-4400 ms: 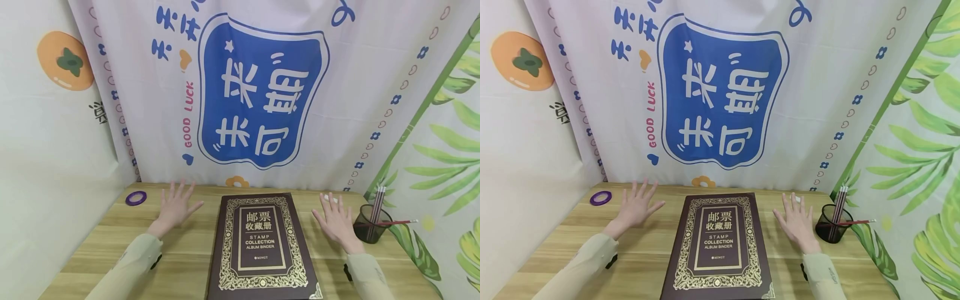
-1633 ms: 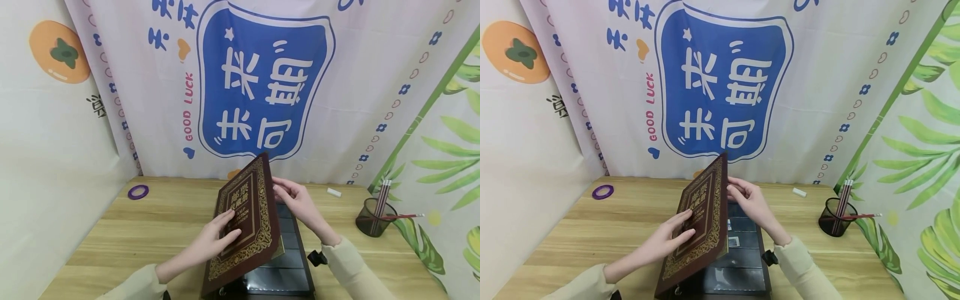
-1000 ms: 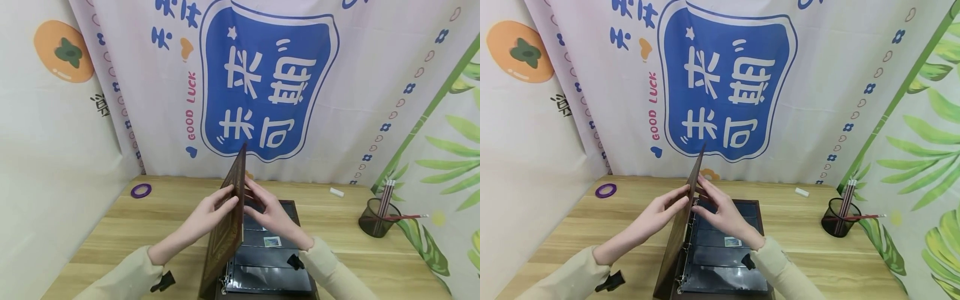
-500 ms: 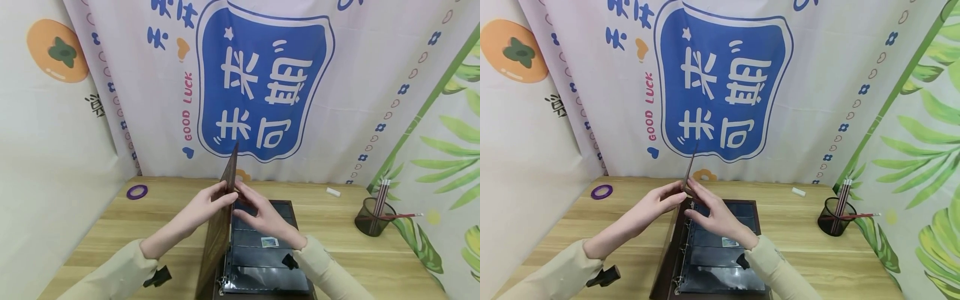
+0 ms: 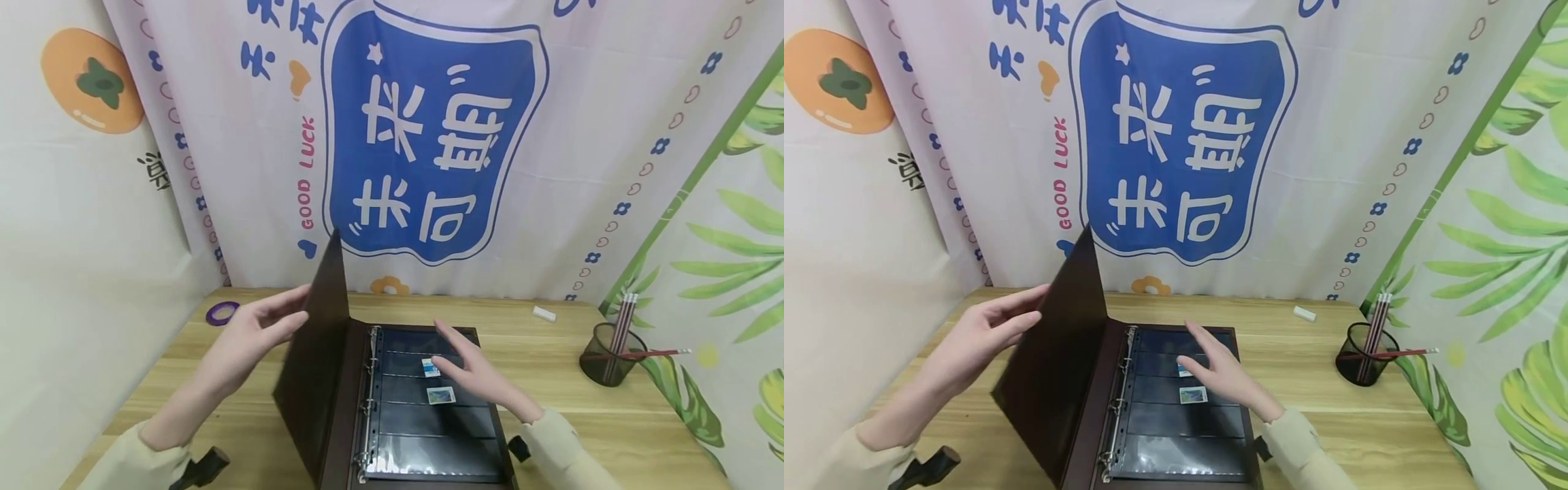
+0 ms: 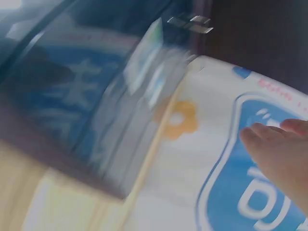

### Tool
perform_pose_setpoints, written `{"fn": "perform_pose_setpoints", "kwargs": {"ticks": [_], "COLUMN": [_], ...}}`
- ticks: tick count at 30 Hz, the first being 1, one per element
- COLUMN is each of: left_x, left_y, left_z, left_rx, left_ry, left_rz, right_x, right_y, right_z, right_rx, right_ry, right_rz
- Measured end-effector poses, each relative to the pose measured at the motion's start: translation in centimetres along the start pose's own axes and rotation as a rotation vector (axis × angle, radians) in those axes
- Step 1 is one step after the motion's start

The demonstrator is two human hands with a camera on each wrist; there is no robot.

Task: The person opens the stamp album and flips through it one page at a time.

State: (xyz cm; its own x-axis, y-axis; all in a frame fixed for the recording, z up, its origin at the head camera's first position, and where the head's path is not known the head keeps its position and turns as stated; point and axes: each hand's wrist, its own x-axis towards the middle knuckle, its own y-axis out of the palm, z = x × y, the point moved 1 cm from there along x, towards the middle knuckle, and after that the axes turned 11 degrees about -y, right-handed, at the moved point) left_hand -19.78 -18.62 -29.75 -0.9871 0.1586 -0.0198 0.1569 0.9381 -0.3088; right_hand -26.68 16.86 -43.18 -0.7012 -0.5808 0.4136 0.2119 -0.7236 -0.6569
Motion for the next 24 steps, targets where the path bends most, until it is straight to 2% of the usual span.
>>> {"fn": "perform_pose_setpoints", "kwargs": {"ticks": [5,8,14,19,24], "left_x": [-0.5,-0.8,-1.0,-1.6,-2.0], "left_y": [-3.0,-4.8,-7.6,-9.4,-10.7], "left_z": [2.0,3.4,5.5,6.7,7.6], "left_rx": [-0.006,0.016,0.038,0.188,0.304], "left_ry": [0.053,0.053,0.063,0.053,0.043], "left_rz": [-0.053,-0.074,-0.051,-0.072,-0.052], "right_x": [-2.5,-3.8,-6.1,-7.3,-7.9], "right_y": [-1.2,-1.7,-2.3,-2.6,-2.6], "right_z": [-2.3,-3.5,-5.3,-6.1,-6.6], "right_rx": [-0.091,-0.157,-0.293,-0.337,-0.396], "right_ry": [0.074,0.125,0.201,0.189,0.158], "right_rz": [0.082,0.142,0.252,0.291,0.322]}}
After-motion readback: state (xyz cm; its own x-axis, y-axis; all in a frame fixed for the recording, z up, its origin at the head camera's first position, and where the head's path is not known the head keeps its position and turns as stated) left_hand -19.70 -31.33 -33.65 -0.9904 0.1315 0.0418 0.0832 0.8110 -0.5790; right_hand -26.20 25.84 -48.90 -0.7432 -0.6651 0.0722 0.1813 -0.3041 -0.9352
